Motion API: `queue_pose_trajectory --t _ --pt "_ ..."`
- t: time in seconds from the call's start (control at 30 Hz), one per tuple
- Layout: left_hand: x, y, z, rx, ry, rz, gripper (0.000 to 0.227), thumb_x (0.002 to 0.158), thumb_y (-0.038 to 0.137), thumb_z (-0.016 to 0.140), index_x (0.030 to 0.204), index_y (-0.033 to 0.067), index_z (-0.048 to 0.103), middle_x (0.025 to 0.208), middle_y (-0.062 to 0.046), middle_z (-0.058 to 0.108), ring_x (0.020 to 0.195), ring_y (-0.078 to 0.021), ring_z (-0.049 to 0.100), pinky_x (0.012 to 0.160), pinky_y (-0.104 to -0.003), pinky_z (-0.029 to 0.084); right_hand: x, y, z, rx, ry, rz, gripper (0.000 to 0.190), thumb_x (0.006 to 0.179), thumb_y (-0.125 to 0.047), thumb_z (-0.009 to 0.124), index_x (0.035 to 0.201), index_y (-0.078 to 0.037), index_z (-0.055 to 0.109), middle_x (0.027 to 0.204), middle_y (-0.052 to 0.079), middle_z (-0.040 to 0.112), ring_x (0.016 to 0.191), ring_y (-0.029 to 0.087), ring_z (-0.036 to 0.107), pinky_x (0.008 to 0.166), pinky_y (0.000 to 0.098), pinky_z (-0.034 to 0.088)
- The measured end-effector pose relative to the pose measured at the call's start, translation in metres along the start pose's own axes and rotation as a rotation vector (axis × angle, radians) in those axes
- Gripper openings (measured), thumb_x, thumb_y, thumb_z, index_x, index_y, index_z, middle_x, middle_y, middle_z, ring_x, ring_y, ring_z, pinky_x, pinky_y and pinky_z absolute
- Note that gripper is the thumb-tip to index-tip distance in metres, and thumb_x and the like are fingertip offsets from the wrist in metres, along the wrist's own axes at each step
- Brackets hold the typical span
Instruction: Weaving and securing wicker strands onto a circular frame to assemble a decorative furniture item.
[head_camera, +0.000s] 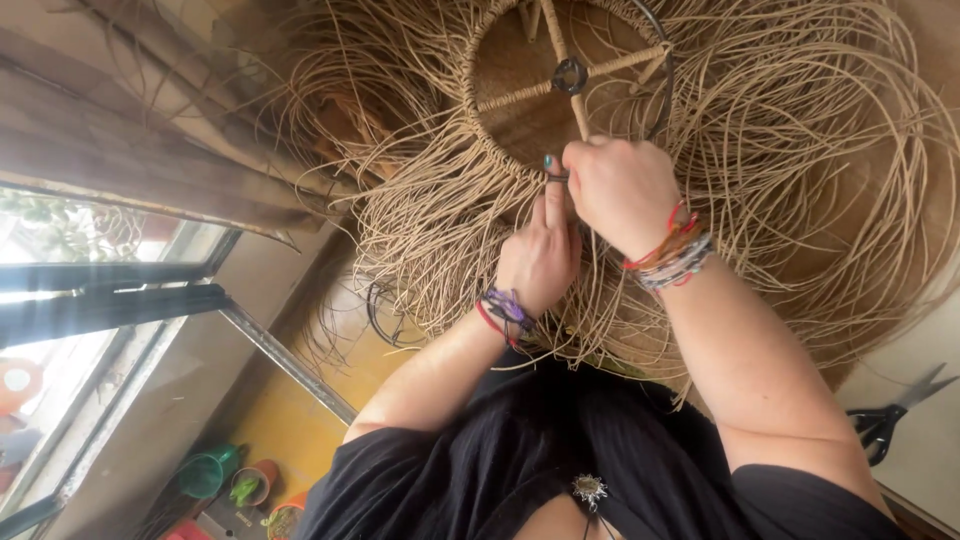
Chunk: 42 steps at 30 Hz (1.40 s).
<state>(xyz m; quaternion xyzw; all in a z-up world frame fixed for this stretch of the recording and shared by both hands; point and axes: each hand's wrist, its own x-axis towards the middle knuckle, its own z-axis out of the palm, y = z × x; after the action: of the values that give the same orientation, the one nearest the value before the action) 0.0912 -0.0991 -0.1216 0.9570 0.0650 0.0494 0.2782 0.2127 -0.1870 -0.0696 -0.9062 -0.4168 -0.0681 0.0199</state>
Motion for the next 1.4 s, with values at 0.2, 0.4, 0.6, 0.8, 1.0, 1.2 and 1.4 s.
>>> queue_pose_trajectory --t 0.2,0.4,0.6,0.8,1.0,1.2,1.4 --pt "-0.004 0.001 0.009 0.089 0.254 0.039 0.046 0.097 0.026 0.054 0.138 0.0056 0.047 0.084 -0.008 0.066 0.060 -0.0329 0.073 0.048 -0.045 0.057 -0.032 -0.009 -0.021 0.522 0.139 0.052 0.020 0.100 -0.003 0.064 0.116 -0.006 0.075 0.088 0.011 0.074 0.075 0.030 0.073 0.063 0.0378 0.060" --pt "-0.024 -0.013 -0.012 -0.047 0.181 0.033 0.014 0.092 0.035 0.065 0.091 0.0235 0.073 0.066 0.003 0.068 0.060 -0.0213 0.072 0.052 -0.031 0.055 -0.086 -0.029 -0.006 1.471 0.146 0.465 0.030 0.109 -0.007 0.045 0.135 0.001 0.057 0.083 0.012 0.070 0.056 0.006 0.059 0.044 0.0171 0.048" --pt "-0.038 0.019 -0.053 -0.140 0.208 0.382 0.006 0.089 0.019 0.067 0.087 0.0132 0.066 0.097 -0.005 0.056 0.088 -0.0301 0.061 0.074 -0.040 0.053 -0.099 -0.015 0.009 1.261 -0.089 0.456 0.030 0.104 -0.011 0.049 0.122 -0.010 0.073 0.105 0.006 0.073 0.088 0.009 0.059 0.064 0.0315 0.058" --pt "0.046 0.010 -0.062 -0.136 0.124 0.154 0.017 0.099 0.032 0.054 0.095 0.0180 0.063 0.080 -0.011 0.070 0.078 -0.0423 0.071 0.066 -0.056 0.056 -0.100 -0.006 0.030 0.597 0.291 0.142 0.003 0.092 -0.009 0.071 0.095 -0.007 0.071 0.072 0.010 0.058 0.069 0.034 0.064 0.058 0.0439 0.051" --pt "0.082 -0.004 -0.043 -0.159 0.005 -0.116 0.019 0.090 0.038 0.064 0.080 0.0240 0.071 0.062 0.000 0.071 0.071 -0.0365 0.075 0.063 -0.048 0.061 -0.087 -0.016 0.046 0.232 0.640 0.172 0.016 0.097 -0.018 0.073 0.113 -0.016 0.073 0.081 -0.002 0.062 0.070 0.019 0.069 0.060 0.0299 0.059" --pt "0.098 -0.018 -0.041 -0.221 -0.123 -0.115 0.016 0.083 0.041 0.065 0.082 0.0277 0.073 0.057 0.011 0.071 0.074 -0.0227 0.077 0.073 -0.040 0.063 -0.088 -0.009 0.045 0.276 0.625 0.028 0.014 0.102 -0.016 0.068 0.112 -0.017 0.077 0.078 -0.004 0.058 0.068 0.019 0.067 0.061 0.0279 0.058" --pt "0.041 -0.017 -0.147 -1.123 -0.196 0.250 0.036 0.110 0.010 0.051 0.145 0.0154 0.042 0.115 -0.013 0.073 0.067 -0.0033 0.060 0.044 -0.016 0.042 -0.083 -0.001 0.019 0.848 0.158 0.019 0.015 0.099 -0.006 0.067 0.108 -0.006 0.078 0.098 0.003 0.079 0.050 0.007 0.051 0.049 0.0239 0.043"
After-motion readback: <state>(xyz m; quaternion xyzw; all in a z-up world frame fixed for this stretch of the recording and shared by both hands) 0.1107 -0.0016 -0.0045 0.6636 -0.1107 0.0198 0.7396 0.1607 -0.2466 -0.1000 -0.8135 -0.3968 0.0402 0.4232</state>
